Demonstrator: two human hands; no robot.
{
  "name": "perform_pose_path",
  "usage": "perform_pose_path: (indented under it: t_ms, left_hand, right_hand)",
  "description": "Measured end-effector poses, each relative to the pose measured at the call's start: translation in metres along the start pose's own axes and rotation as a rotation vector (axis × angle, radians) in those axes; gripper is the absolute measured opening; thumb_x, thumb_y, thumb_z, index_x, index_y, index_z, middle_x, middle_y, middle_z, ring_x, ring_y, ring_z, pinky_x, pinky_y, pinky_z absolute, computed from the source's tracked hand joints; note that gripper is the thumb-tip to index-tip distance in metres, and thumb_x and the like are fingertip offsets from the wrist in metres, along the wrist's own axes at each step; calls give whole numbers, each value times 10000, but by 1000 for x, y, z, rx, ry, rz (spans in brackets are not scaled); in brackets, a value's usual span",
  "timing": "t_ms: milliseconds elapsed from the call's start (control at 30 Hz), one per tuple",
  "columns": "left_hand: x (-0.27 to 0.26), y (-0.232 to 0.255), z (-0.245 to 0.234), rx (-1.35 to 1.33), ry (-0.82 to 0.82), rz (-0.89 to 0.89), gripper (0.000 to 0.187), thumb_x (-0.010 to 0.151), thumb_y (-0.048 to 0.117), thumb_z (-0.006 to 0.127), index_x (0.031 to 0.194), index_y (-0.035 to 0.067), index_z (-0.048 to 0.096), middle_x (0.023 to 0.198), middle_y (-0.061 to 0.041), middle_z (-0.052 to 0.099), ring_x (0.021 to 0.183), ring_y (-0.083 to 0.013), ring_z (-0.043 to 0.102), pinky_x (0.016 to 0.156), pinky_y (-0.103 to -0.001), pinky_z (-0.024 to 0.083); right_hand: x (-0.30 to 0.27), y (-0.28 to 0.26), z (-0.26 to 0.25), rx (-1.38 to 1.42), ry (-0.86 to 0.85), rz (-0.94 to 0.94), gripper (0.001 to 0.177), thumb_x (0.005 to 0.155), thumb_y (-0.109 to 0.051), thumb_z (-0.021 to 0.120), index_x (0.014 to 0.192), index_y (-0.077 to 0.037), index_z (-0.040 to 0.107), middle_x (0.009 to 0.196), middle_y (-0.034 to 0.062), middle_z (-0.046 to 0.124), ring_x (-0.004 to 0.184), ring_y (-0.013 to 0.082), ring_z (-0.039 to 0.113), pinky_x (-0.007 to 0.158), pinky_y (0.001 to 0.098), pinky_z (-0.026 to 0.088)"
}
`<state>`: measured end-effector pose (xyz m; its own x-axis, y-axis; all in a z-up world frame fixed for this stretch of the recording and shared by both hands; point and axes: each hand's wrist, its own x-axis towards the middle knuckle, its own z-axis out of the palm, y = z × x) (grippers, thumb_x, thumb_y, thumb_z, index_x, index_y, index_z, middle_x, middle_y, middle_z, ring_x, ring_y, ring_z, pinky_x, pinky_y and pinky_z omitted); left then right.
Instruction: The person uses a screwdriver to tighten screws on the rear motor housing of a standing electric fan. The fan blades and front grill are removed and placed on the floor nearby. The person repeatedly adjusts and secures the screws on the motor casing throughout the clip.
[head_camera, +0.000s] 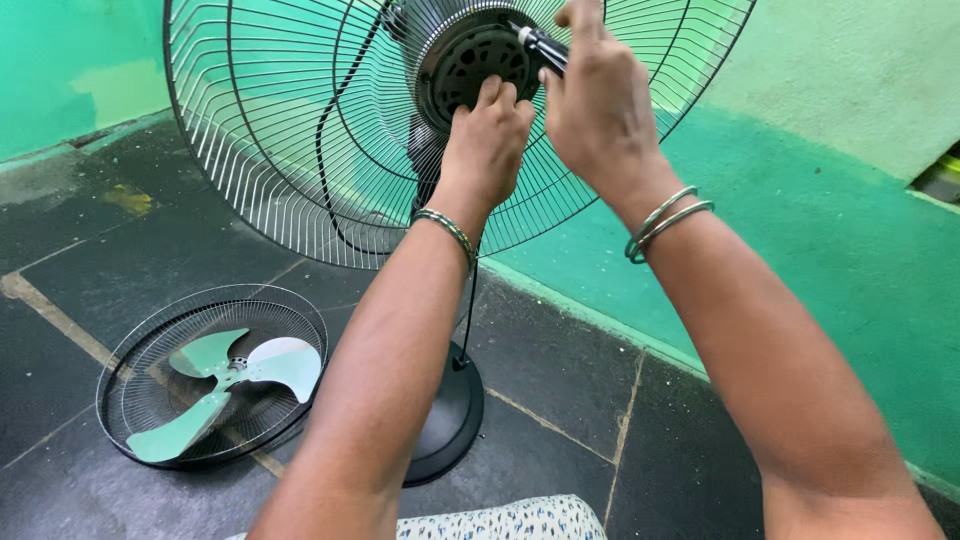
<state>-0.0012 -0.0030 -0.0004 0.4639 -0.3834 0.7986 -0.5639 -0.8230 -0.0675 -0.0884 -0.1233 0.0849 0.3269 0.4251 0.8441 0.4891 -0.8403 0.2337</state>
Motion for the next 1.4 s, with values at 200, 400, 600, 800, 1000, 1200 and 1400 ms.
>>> perform_pose_path:
  t_ms: [200,400,600,800,1000,1200,1400]
  left_hand:
    - [3,2,-1,53,-28,-14,252,809,43,678,1049,61,603,1218,-131,561,1322,-308,444,858,-484,551]
    - [3,4,-7,65,-98,-19,315,795,94,711,1076,46,578,1226,-147,545,1313,-314,431,860,-483,552]
    - [0,6,-7,2,-73,-42,312,794,95,724,1067,51,581,1213,-138,546,1338,-316,428,867,-488,553]
    - [1,5,-6,5,-36,-44,290,787,50,694,1057,62,589,1211,-134,548,1325,-312,434,858,-497,552]
    - [0,5,-4,-11,-51,-49,259,813,37,672,1058,58,591,1225,-134,548,1344,-308,431,872,-510,553]
    - [1,5,-3,-28,-44,-61,254,816,25,659,1059,64,592,1227,-136,550,1354,-310,427,879,-526,549]
    - [2,5,-5,-24,-63,-60,262,818,11,651,1068,55,581,1232,-142,542,1360,-318,415,889,-535,546]
  right_hand:
    - [-1,10,6,361,-11,321,134,1081,-96,650,1144,15,612,758,77,719,655,188,724,610,341,544]
    - [-2,14,4,369,74,354,187,1000,-117,734,1119,7,661,857,95,752,705,146,731,614,302,579]
    - [-10,7,9,-22,156,-20,144,950,29,685,1085,1,643,1030,155,720,934,347,644,831,459,508]
    - [-7,9,8,-6,152,-57,174,936,67,661,1092,-3,627,1034,140,724,943,336,678,850,440,536]
    - [-13,9,8,398,109,323,207,986,-83,755,1103,45,641,867,93,747,718,121,705,630,284,559]
    - [-8,5,10,563,66,499,231,999,-141,737,1118,37,652,812,35,718,623,49,635,541,224,538]
    - [-7,-5,10,508,66,507,233,1009,-155,729,1120,32,645,802,19,715,616,49,653,522,221,537]
